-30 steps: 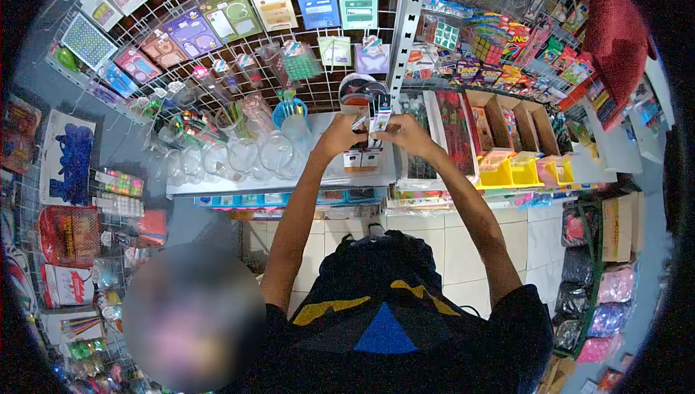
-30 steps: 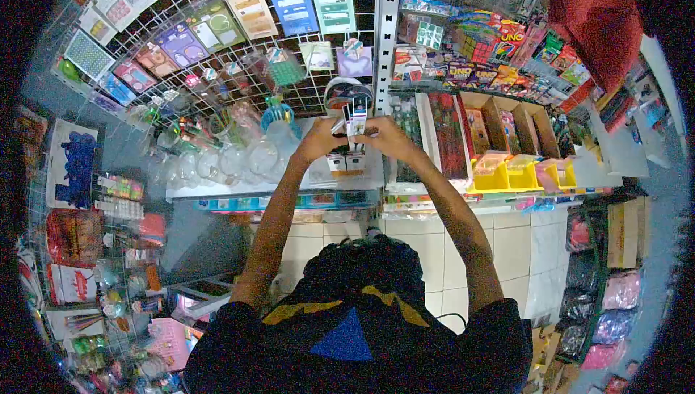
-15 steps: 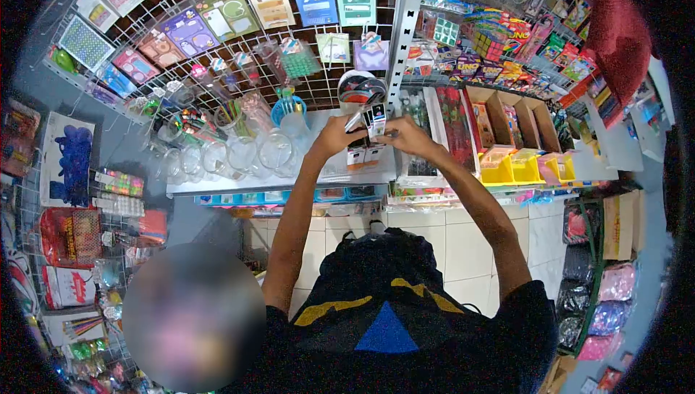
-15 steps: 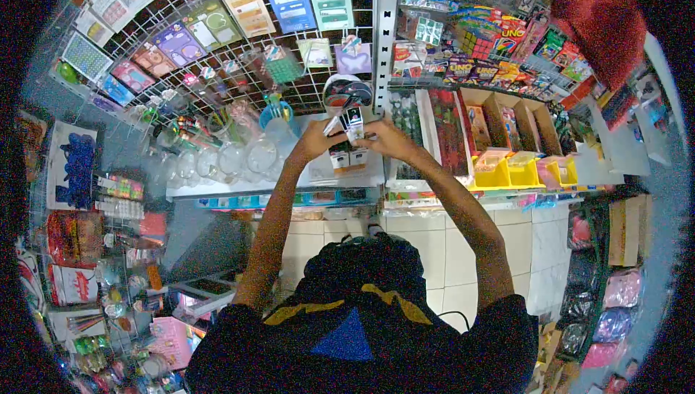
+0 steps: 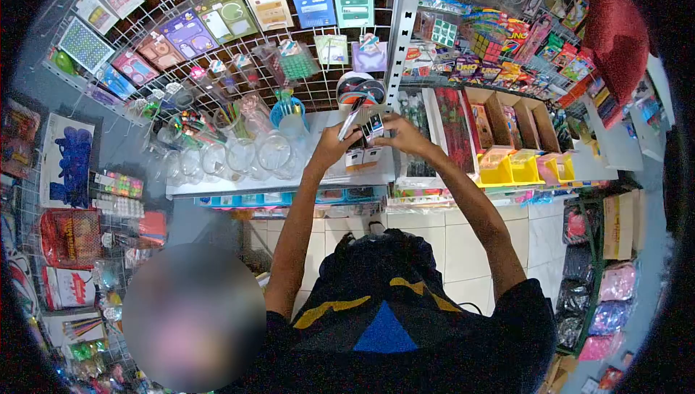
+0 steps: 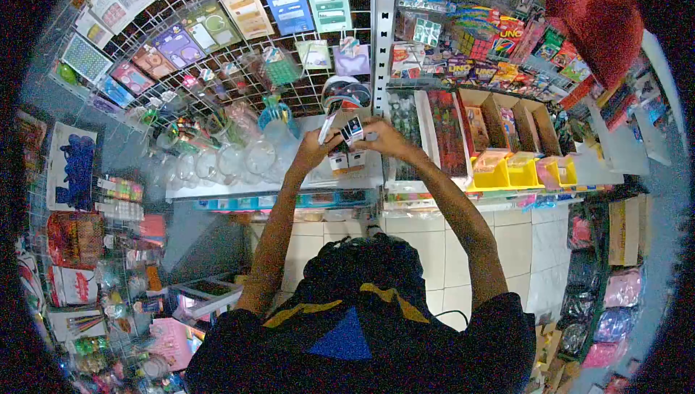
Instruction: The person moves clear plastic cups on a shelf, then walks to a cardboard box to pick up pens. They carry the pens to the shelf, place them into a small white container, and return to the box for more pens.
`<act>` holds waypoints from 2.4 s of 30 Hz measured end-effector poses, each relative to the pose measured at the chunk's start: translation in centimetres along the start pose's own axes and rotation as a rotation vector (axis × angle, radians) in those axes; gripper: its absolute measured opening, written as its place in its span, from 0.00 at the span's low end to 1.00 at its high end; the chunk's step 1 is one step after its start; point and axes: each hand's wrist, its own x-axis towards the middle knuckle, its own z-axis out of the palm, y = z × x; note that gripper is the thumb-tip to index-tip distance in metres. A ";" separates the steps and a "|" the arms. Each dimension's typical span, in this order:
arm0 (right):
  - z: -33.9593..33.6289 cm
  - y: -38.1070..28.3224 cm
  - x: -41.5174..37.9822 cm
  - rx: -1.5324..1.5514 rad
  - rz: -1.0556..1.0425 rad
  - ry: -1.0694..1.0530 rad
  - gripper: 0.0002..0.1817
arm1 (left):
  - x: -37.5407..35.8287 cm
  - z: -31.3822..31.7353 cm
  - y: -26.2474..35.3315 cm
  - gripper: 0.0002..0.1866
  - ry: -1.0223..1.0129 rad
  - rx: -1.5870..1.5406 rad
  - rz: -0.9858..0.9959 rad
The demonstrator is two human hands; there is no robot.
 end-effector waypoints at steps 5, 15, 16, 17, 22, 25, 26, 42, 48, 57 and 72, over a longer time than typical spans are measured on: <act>-2.8 -1.6 1.6 0.115 0.032 -0.188 0.14 | -0.8 -0.1 -0.5 0.24 0.022 0.030 -0.028; -3.7 -3.7 4.9 -0.459 -0.050 -0.510 0.12 | -1.6 -0.2 -1.4 0.31 -0.021 0.066 0.196; -3.4 -3.3 4.7 -0.542 -0.131 -0.502 0.12 | -1.4 -0.1 -1.8 0.31 -0.027 0.066 0.202; -2.9 -2.8 4.7 -0.553 -0.119 -0.524 0.13 | -1.4 0.0 -2.2 0.32 -0.032 0.068 0.207; -2.8 -2.2 4.7 -0.460 -0.020 -0.525 0.14 | -1.6 -0.1 -1.2 0.34 -0.002 0.062 0.175; -3.2 -2.8 5.4 -0.449 -0.044 -0.575 0.12 | -1.6 -0.2 -1.3 0.34 -0.003 0.049 0.170; -2.9 -2.8 5.4 -0.508 -0.088 -0.572 0.11 | -1.5 -0.1 -1.4 0.34 -0.004 0.036 0.174; -2.8 -2.9 4.0 -0.061 -0.040 -0.291 0.12 | -1.8 -0.5 -0.7 0.24 0.411 0.042 0.386; -1.9 -4.6 3.5 -0.037 -0.020 -0.136 0.16 | -4.3 -1.7 1.7 0.14 0.189 -0.160 -0.106; -2.6 -9.3 3.2 0.490 0.086 -0.194 0.20 | -4.9 -2.0 5.6 0.11 -0.274 -0.432 -0.219; -0.3 -7.5 1.3 0.671 0.337 0.098 0.13 | -5.5 1.4 5.4 0.15 -0.022 -0.364 -0.062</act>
